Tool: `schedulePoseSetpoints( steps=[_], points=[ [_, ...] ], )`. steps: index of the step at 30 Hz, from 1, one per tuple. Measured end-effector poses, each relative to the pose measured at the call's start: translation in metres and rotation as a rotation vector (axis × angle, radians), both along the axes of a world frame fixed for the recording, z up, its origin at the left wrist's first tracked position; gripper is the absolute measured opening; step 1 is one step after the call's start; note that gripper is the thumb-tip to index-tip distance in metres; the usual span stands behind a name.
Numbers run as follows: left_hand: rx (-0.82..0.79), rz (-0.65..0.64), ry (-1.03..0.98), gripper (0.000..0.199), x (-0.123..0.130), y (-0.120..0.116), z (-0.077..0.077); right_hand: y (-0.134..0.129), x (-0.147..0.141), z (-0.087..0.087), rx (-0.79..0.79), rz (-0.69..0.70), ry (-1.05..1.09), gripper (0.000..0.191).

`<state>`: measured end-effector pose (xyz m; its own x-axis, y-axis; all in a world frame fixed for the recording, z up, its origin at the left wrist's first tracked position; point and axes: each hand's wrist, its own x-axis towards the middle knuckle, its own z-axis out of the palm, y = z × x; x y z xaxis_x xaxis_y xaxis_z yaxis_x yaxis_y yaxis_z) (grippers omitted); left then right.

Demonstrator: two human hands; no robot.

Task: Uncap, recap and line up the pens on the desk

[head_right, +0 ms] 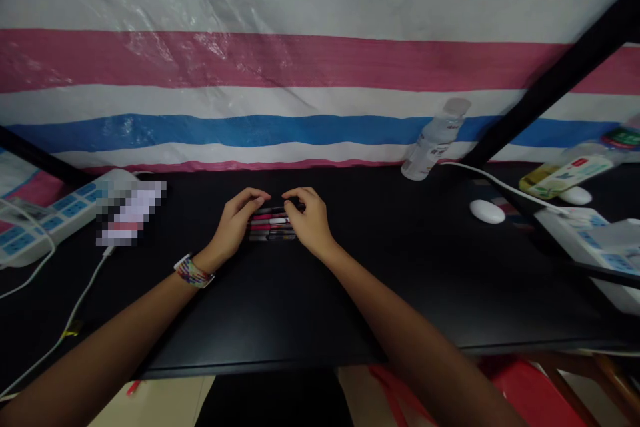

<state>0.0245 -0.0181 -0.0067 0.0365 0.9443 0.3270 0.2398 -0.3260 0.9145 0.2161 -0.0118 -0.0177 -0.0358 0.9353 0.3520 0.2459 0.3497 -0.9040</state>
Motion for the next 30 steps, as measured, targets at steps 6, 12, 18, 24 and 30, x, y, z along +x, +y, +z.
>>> schedulePoseSetpoints(
  steps=[6, 12, 18, 24, 30],
  points=[
    [-0.021, 0.011, -0.025, 0.020, 0.004, -0.004, 0.006, 0.002, 0.001, -0.002, 0.014, -0.005, -0.047, 0.018],
    [-0.015, 0.038, -0.014, 0.021, 0.002, 0.000, 0.004, -0.008, 0.002, 0.004, 0.286, 0.118, -0.226, 0.022],
    [-0.012, 0.031, -0.037, 0.022, 0.000, 0.003, 0.000, -0.023, 0.002, 0.017, 0.482, 0.352, -0.348, 0.019],
    [0.001, 0.033, -0.018, 0.022, 0.001, 0.003, -0.002, -0.028, 0.002, 0.023, 0.488, 0.430, -0.465, 0.020],
    [0.001, 0.030, -0.025, 0.022, 0.000, 0.002, -0.002, -0.028, 0.007, 0.026, 0.559, 0.455, -0.585, 0.010]
  ],
)
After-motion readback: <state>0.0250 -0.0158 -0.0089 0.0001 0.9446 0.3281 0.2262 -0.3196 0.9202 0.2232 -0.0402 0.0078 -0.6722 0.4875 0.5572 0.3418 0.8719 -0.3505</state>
